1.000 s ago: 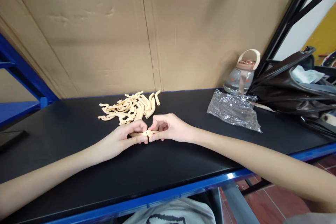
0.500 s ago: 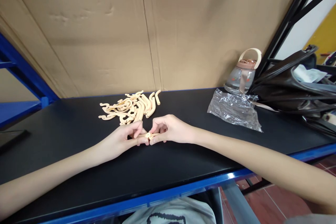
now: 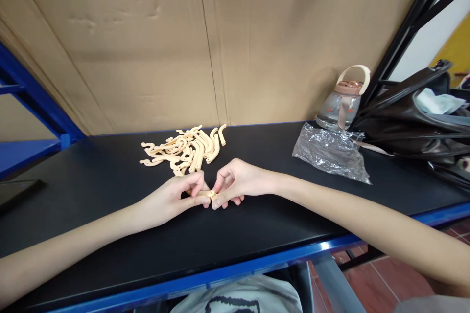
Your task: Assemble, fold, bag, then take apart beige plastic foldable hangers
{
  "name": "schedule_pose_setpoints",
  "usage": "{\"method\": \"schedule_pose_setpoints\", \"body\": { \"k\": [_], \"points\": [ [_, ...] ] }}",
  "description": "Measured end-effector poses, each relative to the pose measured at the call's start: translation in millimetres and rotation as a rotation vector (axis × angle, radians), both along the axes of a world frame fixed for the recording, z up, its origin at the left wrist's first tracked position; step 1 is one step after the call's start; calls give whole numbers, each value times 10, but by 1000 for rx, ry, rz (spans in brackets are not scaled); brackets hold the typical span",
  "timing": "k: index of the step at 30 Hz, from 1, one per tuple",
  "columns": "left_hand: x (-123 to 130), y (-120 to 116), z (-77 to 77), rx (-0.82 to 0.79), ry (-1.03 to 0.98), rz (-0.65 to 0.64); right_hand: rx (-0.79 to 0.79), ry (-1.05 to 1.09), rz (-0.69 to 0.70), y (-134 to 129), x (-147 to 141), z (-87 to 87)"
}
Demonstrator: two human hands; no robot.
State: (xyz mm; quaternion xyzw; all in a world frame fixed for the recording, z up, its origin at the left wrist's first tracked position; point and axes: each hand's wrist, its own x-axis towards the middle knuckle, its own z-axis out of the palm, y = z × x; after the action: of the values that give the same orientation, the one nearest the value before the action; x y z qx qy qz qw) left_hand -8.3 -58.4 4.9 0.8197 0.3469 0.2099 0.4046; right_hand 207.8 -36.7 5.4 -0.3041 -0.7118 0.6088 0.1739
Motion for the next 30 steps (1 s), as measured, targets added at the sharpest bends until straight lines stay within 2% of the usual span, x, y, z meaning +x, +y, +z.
{"method": "schedule_pose_setpoints", "body": {
  "k": [9, 13, 17, 20, 23, 25, 30],
  "points": [
    [12, 9, 49, 46, 48, -53, 107, -35, 40, 14, 18, 56],
    [3, 4, 56, 174, 130, -8, 176, -45, 19, 14, 26, 57],
    [-29, 29, 28, 401, 163, 43, 296, -52, -6, 10, 25, 49],
    [-46, 45, 24, 468, 131, 27, 489, -150, -33, -23, 2, 30],
    [-52, 48, 29, 455, 102, 10, 808, -317, -105, -83, -32, -9],
    [-54, 45, 29, 434, 95, 0, 967, -415, -143, -123, -51, -35],
    [-50, 21, 38, 406, 104, 0, 1184, -636, -149, -184, -67, -43]
  ]
}}
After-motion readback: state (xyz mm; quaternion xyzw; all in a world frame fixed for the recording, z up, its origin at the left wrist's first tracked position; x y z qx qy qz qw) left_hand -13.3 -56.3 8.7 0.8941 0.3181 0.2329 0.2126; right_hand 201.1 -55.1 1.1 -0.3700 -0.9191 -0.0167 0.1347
